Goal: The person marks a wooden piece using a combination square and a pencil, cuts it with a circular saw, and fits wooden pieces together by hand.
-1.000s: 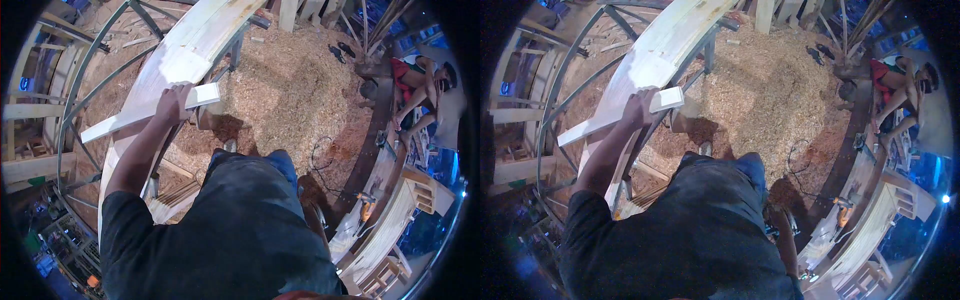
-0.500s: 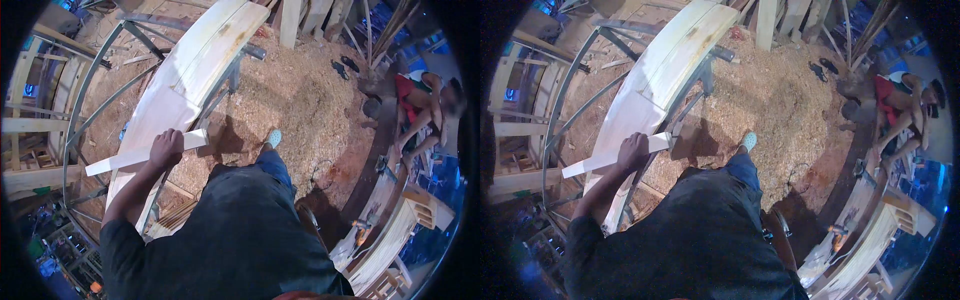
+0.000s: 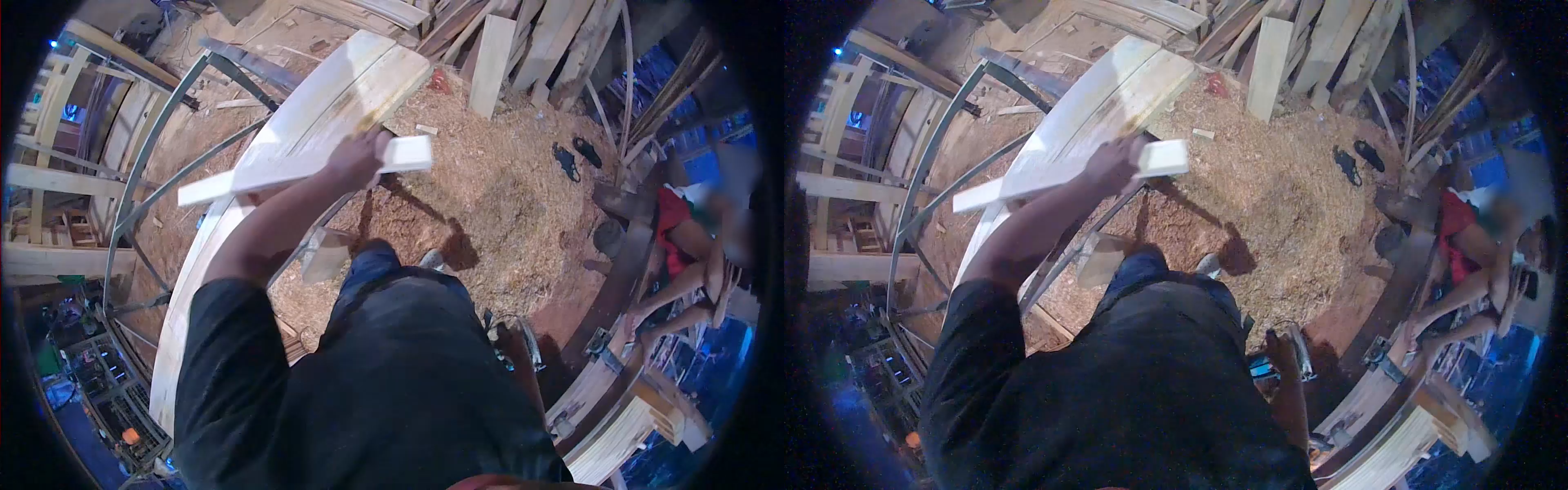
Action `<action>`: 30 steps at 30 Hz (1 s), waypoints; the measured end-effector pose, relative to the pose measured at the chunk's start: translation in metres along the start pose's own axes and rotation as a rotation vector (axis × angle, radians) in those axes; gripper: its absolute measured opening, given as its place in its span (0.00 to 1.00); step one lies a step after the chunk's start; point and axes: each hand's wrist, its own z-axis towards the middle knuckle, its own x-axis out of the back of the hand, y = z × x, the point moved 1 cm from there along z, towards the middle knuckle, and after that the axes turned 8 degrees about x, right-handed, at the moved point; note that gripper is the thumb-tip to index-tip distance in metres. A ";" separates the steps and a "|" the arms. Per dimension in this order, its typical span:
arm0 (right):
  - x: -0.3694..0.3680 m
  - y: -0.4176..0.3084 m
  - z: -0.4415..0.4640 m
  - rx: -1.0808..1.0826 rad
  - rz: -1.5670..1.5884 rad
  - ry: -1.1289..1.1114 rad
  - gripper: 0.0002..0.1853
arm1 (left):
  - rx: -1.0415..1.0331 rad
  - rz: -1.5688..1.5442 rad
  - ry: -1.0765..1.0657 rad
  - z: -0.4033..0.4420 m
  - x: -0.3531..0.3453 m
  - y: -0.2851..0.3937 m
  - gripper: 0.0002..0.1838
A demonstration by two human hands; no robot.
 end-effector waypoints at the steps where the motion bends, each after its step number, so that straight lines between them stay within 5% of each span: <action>1: 0.009 0.002 0.007 -0.054 0.043 0.005 0.29 | 0.025 -0.006 0.098 0.033 -0.015 0.003 0.31; 4: 0.093 -0.062 0.011 -0.249 0.173 -0.019 0.26 | 0.074 -0.021 -0.033 0.112 0.007 0.029 0.37; 7: 0.117 -0.071 0.016 -0.253 0.156 0.113 0.33 | 0.090 -0.023 -0.087 0.192 0.009 0.031 0.38; 11: 0.191 -0.164 0.020 -0.206 0.250 0.396 0.29 | 0.161 -0.054 -0.102 0.280 0.004 0.015 0.37; 13: 0.212 -0.182 0.029 -0.415 0.454 0.396 0.31 | 0.196 -0.096 -0.084 0.309 -0.004 0.005 0.37; 17: 0.255 -0.239 0.071 -0.246 0.189 0.722 0.26 | 0.207 -0.087 -0.041 0.316 -0.013 0.007 0.34; 20: 0.243 -0.198 0.112 -0.515 0.261 0.324 0.18 | 0.224 -0.049 -0.034 0.310 -0.011 0.011 0.32; 22: 0.252 -0.204 0.142 -0.334 0.284 0.447 0.13 | 0.180 -0.013 0.100 0.309 -0.008 0.009 0.32; 25: 0.299 -0.274 0.179 -0.145 0.349 0.519 0.11 | 0.285 -0.190 -0.246 0.319 0.009 0.007 0.32; 30: 0.350 -0.366 0.212 0.129 0.521 0.658 0.07 | 0.262 -0.239 -0.212 0.330 -0.005 -0.004 0.28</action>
